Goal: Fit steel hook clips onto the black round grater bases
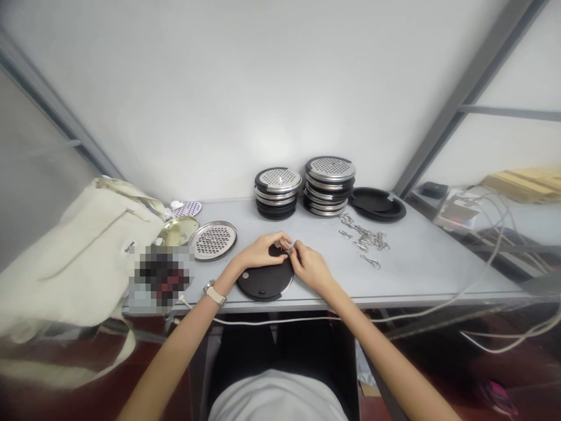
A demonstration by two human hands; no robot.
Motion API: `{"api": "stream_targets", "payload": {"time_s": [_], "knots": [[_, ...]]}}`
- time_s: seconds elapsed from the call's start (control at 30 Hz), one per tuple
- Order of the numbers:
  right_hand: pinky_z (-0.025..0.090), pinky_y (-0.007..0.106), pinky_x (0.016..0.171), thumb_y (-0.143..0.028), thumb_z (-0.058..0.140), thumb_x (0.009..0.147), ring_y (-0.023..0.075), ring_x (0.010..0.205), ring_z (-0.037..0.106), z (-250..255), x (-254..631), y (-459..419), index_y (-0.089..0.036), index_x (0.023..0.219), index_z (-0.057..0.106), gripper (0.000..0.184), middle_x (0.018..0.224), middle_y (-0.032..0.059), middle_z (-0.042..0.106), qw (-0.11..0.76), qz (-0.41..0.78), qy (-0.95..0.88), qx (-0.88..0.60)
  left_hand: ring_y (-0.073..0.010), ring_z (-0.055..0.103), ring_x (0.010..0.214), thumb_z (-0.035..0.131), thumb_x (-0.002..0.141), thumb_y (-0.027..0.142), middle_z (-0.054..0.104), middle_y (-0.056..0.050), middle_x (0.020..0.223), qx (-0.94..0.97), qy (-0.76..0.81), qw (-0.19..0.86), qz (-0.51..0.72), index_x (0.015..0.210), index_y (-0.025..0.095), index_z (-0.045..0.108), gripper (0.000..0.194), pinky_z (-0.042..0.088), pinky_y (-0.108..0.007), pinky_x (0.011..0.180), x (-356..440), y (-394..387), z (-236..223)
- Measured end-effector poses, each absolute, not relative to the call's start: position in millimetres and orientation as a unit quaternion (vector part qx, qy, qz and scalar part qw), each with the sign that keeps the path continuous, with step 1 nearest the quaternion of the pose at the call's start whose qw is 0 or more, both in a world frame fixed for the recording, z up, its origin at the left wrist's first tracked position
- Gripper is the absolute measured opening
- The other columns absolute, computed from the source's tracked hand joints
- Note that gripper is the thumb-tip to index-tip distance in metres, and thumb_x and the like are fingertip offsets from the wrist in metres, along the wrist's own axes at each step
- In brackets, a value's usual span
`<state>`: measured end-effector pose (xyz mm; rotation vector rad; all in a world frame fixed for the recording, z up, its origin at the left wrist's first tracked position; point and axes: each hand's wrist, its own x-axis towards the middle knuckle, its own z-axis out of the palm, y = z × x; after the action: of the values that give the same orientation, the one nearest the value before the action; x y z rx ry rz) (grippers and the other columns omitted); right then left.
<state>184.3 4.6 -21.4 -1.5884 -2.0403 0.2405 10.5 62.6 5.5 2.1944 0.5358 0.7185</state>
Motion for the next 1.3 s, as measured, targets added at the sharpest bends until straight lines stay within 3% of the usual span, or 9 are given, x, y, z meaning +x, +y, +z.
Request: {"api": "stream_targets", "payload": {"time_s": [0.83,1.0,1.17,1.3], "knots": [[0.032,0.024,0.052,-0.036,0.031,0.093,0.0146,0.050,0.048,-27.0,190.0,9.6,-0.022,0.085,0.042,0.020,0.059,-0.0027,0.048,0.366,0.100,-0.681,-0.626,-0.0182,0.056,0.089,0.060,0.072,0.015,0.060,-0.004,0.094,0.886,0.236,0.273,0.292,0.095,0.019,0.056,0.024,0.043,-0.030,0.082,10.3,58.5,9.7],[0.035,0.027,0.056,-0.032,0.032,0.093,0.0179,0.063,0.051,-30.8,193.0,11.7,-0.020,0.087,0.044,0.018,0.069,0.0029,0.053,0.364,0.000,-0.656,-0.661,-0.0168,0.055,0.085,0.059,0.074,0.015,0.059,-0.002,0.088,0.897,0.232,0.251,0.279,0.086,0.019,0.058,0.013,0.042,-0.029,0.081,9.0,58.6,10.5],[0.037,0.035,0.068,-0.018,0.032,0.090,0.0252,0.077,0.047,-31.4,210.6,15.2,-0.014,0.084,0.051,0.020,0.079,0.0125,0.053,0.264,-0.203,-0.634,-0.698,-0.0161,0.054,0.085,0.058,0.076,0.016,0.058,-0.002,0.086,0.904,0.235,0.239,0.266,0.083,0.019,0.059,0.007,0.041,-0.028,0.081,8.4,58.1,11.5],[0.037,0.040,0.072,-0.007,0.032,0.083,0.0272,0.078,0.044,-35.4,227.3,19.6,-0.010,0.084,0.055,0.022,0.080,0.0153,0.052,0.213,-0.244,-0.626,-0.709,-0.0165,0.054,0.085,0.058,0.076,0.018,0.058,-0.003,0.087,0.907,0.240,0.232,0.259,0.083,0.019,0.059,0.006,0.042,-0.028,0.081,8.6,58.4,11.1]]}}
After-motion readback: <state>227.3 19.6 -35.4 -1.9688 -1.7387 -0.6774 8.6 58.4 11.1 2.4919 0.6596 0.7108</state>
